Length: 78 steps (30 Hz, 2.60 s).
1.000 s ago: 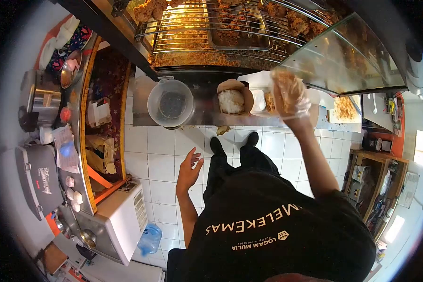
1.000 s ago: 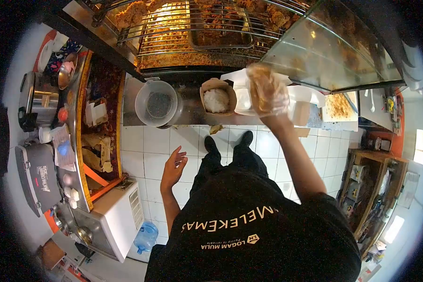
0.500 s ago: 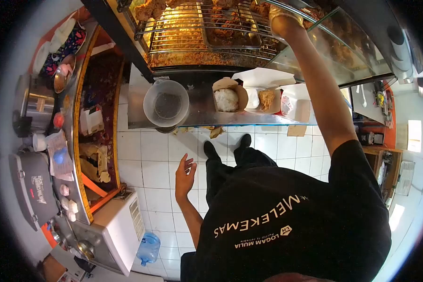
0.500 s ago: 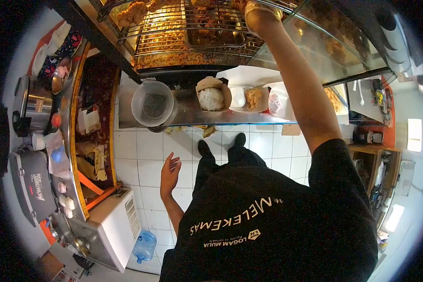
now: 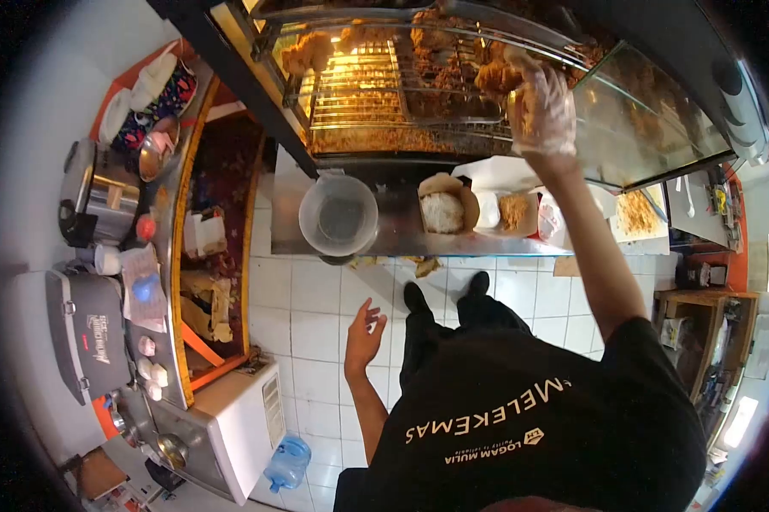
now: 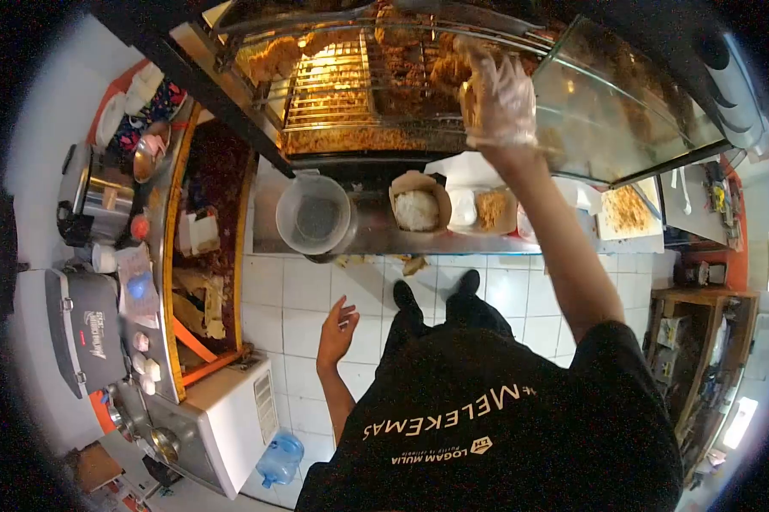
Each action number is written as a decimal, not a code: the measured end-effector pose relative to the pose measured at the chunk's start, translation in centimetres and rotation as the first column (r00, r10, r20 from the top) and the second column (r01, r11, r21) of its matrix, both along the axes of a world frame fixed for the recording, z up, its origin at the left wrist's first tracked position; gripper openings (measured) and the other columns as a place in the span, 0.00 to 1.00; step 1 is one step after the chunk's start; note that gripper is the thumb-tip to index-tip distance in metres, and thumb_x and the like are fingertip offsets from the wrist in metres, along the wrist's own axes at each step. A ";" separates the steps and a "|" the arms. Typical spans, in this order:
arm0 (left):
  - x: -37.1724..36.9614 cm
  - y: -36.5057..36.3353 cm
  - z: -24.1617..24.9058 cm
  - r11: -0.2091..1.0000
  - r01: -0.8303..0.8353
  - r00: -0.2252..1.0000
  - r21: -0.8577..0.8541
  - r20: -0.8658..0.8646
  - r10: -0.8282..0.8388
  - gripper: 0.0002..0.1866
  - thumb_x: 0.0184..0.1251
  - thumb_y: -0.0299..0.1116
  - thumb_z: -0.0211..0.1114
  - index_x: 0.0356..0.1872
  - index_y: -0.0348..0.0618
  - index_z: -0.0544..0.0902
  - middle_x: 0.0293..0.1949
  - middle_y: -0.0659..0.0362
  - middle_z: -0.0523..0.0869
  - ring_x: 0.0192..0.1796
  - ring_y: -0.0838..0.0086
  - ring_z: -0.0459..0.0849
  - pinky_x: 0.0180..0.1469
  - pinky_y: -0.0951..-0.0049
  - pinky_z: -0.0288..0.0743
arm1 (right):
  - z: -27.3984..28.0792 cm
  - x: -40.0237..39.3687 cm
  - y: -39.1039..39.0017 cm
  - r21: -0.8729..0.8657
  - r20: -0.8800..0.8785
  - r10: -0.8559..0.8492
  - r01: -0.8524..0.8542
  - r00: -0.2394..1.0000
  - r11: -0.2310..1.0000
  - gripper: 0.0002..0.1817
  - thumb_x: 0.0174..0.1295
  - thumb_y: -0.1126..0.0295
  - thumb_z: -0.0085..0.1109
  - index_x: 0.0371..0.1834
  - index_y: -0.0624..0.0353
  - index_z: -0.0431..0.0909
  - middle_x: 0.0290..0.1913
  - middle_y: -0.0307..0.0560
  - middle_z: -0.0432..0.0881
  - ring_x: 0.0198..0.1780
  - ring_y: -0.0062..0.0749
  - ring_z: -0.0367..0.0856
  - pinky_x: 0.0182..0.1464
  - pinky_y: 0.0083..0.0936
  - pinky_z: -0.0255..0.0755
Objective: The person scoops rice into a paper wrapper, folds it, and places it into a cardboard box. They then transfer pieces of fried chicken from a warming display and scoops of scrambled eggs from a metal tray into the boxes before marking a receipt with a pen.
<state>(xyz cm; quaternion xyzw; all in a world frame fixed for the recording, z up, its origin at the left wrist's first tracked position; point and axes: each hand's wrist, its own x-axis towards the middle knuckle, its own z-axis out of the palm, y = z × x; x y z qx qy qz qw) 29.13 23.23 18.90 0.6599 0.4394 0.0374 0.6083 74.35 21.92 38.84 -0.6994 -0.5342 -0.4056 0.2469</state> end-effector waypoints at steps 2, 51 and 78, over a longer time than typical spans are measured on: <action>0.8 0.3 0.5 0.999 0.027 1.000 0.040 0.005 -0.027 0.31 0.68 0.39 0.64 0.69 0.43 0.66 0.56 0.48 0.82 0.57 0.60 0.82 0.59 0.61 0.73 | 1.8 -2.3 -0.5 -0.059 -0.184 -0.010 -0.001 0.983 0.998 0.33 0.54 0.79 0.54 0.67 0.54 0.65 0.59 0.55 0.74 0.57 0.55 0.73 0.62 0.48 0.65; -11.9 7.3 -0.5 0.988 0.155 0.963 -0.003 -0.224 -0.151 0.33 0.66 0.41 0.64 0.69 0.39 0.65 0.57 0.44 0.80 0.61 0.54 0.77 0.62 0.60 0.71 | 15.5 -3.4 18.9 -0.402 0.007 -0.321 0.297 0.947 0.866 0.21 0.59 0.78 0.58 0.58 0.56 0.76 0.56 0.53 0.78 0.56 0.49 0.76 0.56 0.37 0.73; -16.4 17.0 -2.6 0.967 0.251 0.934 -0.045 -0.251 -0.254 0.34 0.67 0.42 0.64 0.70 0.39 0.64 0.56 0.41 0.80 0.57 0.50 0.81 0.57 0.58 0.75 | 13.8 -3.6 25.9 -0.326 0.071 -0.288 0.295 0.955 0.898 0.20 0.64 0.69 0.51 0.60 0.58 0.73 0.57 0.53 0.79 0.57 0.44 0.78 0.58 0.39 0.72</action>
